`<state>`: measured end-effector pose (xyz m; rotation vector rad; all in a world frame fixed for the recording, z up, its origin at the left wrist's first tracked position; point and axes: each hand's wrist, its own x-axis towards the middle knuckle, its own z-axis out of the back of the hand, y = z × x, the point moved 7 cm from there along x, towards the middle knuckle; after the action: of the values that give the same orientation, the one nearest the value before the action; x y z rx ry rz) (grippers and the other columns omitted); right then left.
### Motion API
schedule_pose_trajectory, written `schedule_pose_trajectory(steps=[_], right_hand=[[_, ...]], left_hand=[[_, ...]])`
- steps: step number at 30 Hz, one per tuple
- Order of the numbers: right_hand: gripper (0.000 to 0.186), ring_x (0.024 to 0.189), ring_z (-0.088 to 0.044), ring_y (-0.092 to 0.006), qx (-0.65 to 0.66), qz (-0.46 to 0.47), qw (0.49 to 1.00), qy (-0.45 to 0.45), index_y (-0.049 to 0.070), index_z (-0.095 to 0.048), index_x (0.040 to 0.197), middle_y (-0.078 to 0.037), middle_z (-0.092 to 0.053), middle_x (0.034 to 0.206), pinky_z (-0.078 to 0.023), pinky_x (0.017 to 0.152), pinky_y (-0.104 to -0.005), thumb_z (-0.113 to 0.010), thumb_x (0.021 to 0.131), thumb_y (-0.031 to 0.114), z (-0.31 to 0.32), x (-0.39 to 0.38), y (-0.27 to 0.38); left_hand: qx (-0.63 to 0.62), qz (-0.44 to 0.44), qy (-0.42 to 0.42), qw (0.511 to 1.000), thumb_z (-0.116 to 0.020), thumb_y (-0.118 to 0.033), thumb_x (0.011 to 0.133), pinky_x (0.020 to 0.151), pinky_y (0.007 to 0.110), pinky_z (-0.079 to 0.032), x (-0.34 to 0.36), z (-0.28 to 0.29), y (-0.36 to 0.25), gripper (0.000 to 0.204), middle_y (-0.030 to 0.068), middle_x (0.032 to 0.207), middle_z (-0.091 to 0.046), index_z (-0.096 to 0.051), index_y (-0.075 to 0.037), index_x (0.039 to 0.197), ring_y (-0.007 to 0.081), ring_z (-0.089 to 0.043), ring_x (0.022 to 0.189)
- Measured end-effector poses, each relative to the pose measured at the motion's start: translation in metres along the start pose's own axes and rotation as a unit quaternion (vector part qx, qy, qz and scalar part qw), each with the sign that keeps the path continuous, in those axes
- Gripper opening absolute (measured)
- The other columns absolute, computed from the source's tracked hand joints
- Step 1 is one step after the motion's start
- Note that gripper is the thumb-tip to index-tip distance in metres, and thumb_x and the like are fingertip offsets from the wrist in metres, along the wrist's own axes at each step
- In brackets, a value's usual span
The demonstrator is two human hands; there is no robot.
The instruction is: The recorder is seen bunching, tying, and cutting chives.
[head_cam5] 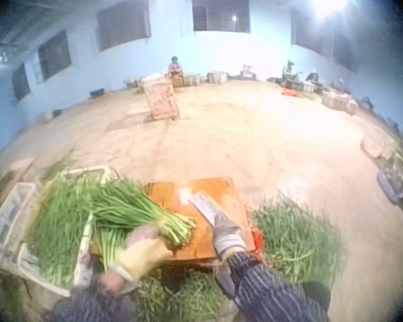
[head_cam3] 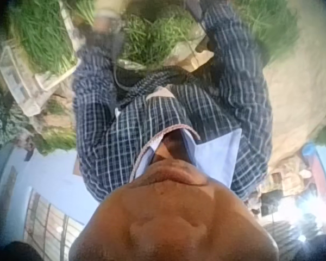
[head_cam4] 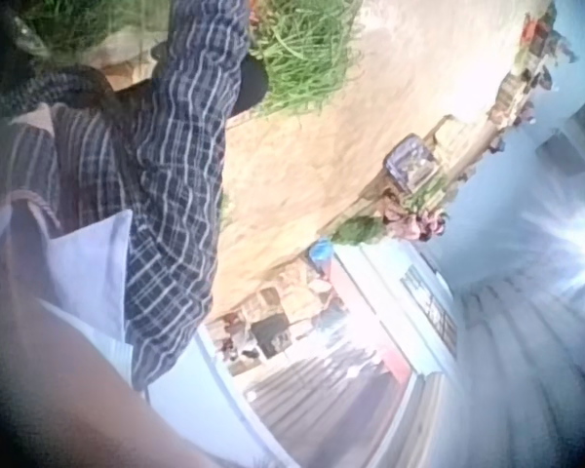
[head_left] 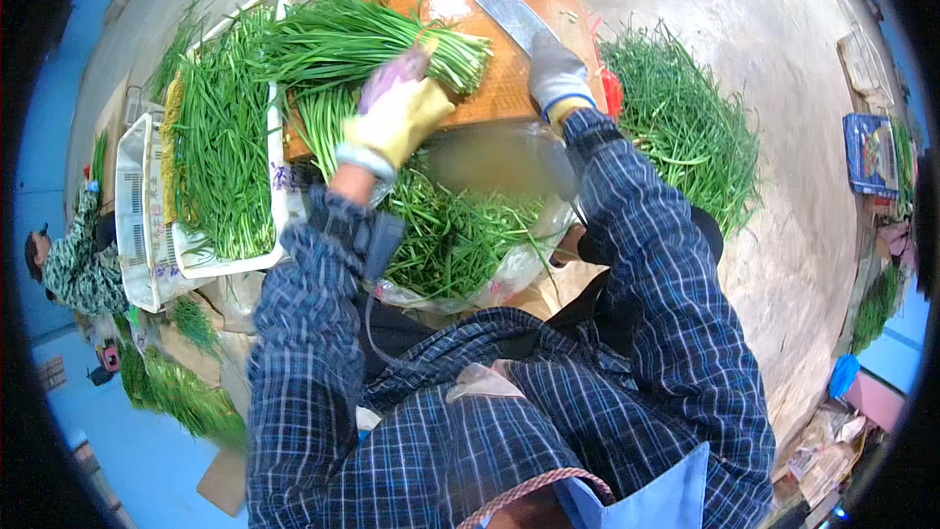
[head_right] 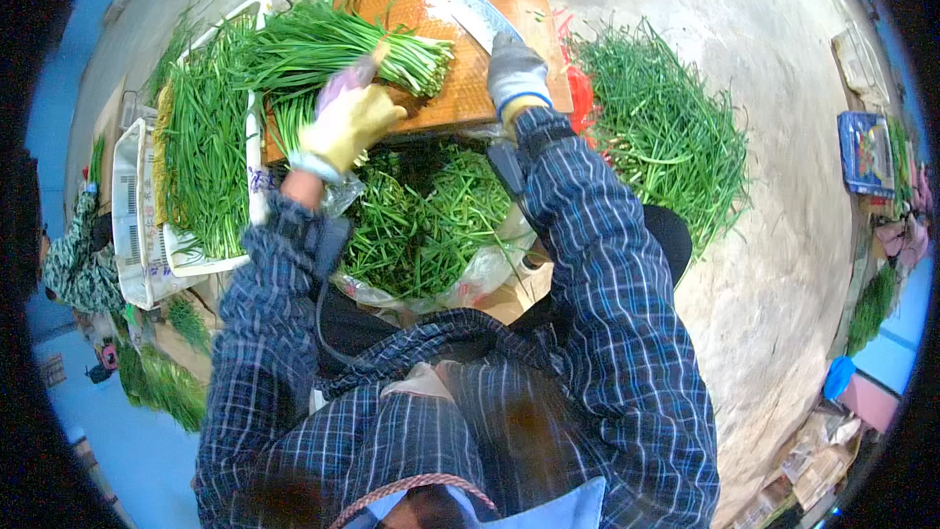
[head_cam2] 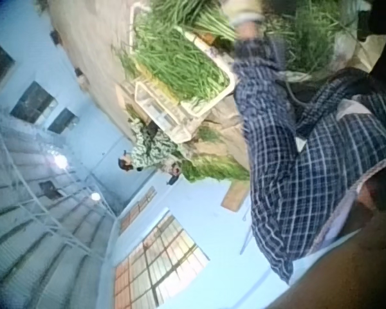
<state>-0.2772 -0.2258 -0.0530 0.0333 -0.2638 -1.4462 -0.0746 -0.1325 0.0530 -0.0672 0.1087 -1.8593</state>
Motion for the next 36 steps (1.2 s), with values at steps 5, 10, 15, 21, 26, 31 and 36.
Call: schedule_pose_trajectory(steps=[5, 10, 15, 21, 26, 31, 36], right_hand=[[0.033, 0.097, -0.062, -0.0387, 0.141, -0.135, 0.977, 0.087, 0.004, -0.053, 0.114, -0.026, -0.062, 0.104, -0.048, 0.086, -0.0460, -0.052, 0.083, 0.017, 0.023, -0.009, 0.015], [0.035, 0.094, -0.061, -0.0420, 0.263, -0.192, 0.945, 0.022, 0.003, -0.053, 0.115, -0.027, -0.062, 0.100, -0.048, 0.084, -0.0483, -0.049, 0.084, 0.018, 0.049, -0.072, 0.021], [0.036, 0.085, -0.062, -0.0411, 0.323, -0.162, 0.932, -0.018, 0.004, -0.054, 0.116, -0.024, -0.064, 0.093, -0.049, 0.076, -0.0491, -0.055, 0.082, 0.016, 0.080, -0.127, 0.042], [0.037, 0.083, -0.063, -0.0380, 0.251, -0.124, 0.960, -0.020, 0.003, -0.056, 0.114, -0.022, -0.065, 0.089, -0.050, 0.073, -0.0474, -0.060, 0.080, 0.017, 0.049, -0.126, 0.050], [0.036, 0.083, -0.062, -0.0346, 0.218, -0.143, 0.964, 0.043, -0.003, -0.056, 0.100, -0.020, -0.062, 0.085, -0.049, 0.071, -0.0446, -0.062, 0.081, 0.027, 0.045, -0.126, 0.053], [0.032, 0.078, -0.061, -0.0369, 0.191, -0.125, 0.973, 0.031, -0.003, -0.054, 0.099, -0.022, -0.061, 0.085, -0.049, 0.069, -0.0462, -0.058, 0.084, 0.025, 0.052, -0.121, 0.065], [0.026, 0.088, -0.064, -0.0424, 0.200, -0.285, 0.919, 0.186, -0.001, -0.048, 0.108, -0.029, -0.064, 0.092, -0.050, 0.078, -0.0493, -0.048, 0.086, 0.012, 0.048, -0.079, 0.061]], left_hand=[[0.289, -0.173, 0.162, 0.928, -0.042, -0.013, 0.088, 0.116, 0.040, -0.020, 0.051, -0.027, 0.009, 0.063, 0.0139, 0.149, -0.030, -0.021, -0.006, 0.147, 0.0262, -0.029, 0.138], [0.133, -0.092, 0.195, 0.967, -0.064, -0.025, 0.069, 0.104, 0.035, -0.038, 0.093, -0.059, 0.035, 0.073, 0.0158, 0.137, -0.046, -0.042, -0.005, 0.136, 0.0278, -0.046, 0.125], [-0.022, -0.048, 0.115, 0.992, -0.049, -0.030, 0.090, 0.089, 0.040, -0.047, 0.111, -0.028, 0.021, 0.034, 0.0183, 0.113, -0.060, -0.054, -0.008, 0.115, 0.0306, -0.058, 0.106], [0.000, -0.109, 0.088, 0.990, -0.057, -0.027, 0.085, 0.086, 0.040, -0.049, 0.130, -0.065, -0.010, 0.034, 0.0219, 0.102, -0.063, -0.054, -0.003, 0.109, 0.0335, -0.062, 0.099], [-0.011, -0.105, 0.106, 0.989, -0.059, -0.022, 0.082, 0.086, 0.041, -0.049, 0.125, -0.062, 0.006, 0.033, 0.0224, 0.104, -0.062, -0.054, -0.004, 0.110, 0.0356, -0.060, 0.101], [0.018, -0.101, 0.097, 0.990, -0.059, -0.028, 0.080, 0.079, 0.043, -0.050, 0.123, -0.058, -0.002, 0.036, 0.0217, 0.098, -0.064, -0.056, -0.004, 0.107, 0.0367, -0.062, 0.093], [0.022, -0.082, 0.153, 0.985, -0.058, -0.033, 0.080, 0.080, 0.043, -0.050, 0.123, -0.051, -0.015, 0.040, 0.0229, 0.098, -0.064, -0.057, -0.004, 0.107, 0.0364, -0.062, 0.094]])
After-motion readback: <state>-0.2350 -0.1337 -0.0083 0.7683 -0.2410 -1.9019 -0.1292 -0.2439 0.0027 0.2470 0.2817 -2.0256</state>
